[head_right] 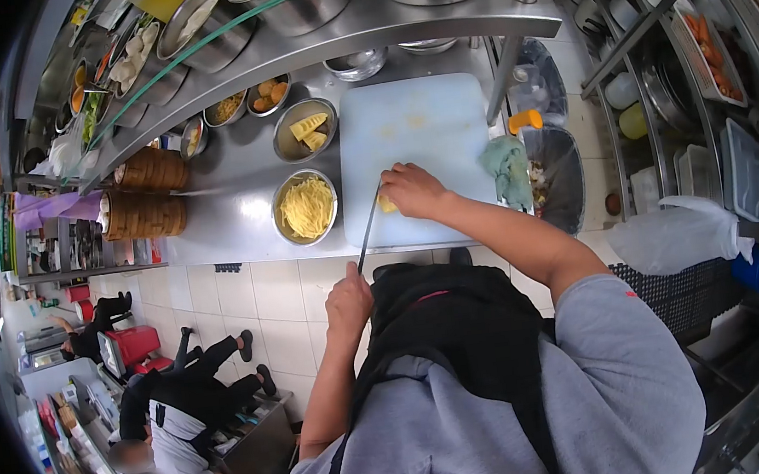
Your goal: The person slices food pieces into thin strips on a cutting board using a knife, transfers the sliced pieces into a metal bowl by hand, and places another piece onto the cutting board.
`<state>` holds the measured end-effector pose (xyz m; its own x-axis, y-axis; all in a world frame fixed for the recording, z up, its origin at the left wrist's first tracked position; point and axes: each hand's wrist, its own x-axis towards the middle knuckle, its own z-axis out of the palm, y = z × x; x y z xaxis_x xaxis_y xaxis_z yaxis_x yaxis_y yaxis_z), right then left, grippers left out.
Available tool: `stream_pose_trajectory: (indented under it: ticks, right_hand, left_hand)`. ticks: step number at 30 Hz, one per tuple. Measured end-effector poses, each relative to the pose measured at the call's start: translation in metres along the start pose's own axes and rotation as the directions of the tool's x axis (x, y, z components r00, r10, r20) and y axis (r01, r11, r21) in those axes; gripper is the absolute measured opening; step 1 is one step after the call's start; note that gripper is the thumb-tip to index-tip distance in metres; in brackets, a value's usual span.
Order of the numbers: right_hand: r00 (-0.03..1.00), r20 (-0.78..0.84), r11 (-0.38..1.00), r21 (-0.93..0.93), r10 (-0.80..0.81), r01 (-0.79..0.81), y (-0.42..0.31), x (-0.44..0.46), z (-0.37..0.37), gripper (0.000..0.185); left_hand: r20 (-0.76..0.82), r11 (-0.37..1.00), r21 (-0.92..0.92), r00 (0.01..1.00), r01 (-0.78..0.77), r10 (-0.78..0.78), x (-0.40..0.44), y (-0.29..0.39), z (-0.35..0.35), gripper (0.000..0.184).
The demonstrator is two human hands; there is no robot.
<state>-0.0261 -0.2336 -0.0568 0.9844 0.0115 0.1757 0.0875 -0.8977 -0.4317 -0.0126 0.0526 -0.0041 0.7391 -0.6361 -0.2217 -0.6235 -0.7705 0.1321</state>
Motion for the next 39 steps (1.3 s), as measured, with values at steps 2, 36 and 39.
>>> stream_pose_trajectory:
  ticks: [2, 36, 39]
  right_hand:
    - [1.0, 0.03, 1.0, -0.003, 0.001, -0.001, -0.001, 0.002, -0.002, 0.022]
    - [0.996, 0.066, 0.998, -0.007, -0.059, 0.06, 0.007, 0.004, 0.002, 0.018]
    - [0.995, 0.062, 0.997, -0.009, -0.079, 0.079, 0.009, 0.004, 0.003, 0.019]
  left_hand:
    - [0.004, 0.999, 0.039, 1.0, -0.011, 0.011, -0.004, -0.003, -0.004, 0.014]
    - [0.103, 0.983, -0.184, 0.995, 0.004, 0.015, 0.034, 0.005, 0.021, 0.02]
    - [0.112, 0.984, -0.18, 0.993, -0.008, 0.028, 0.033, 0.008, 0.003, 0.021]
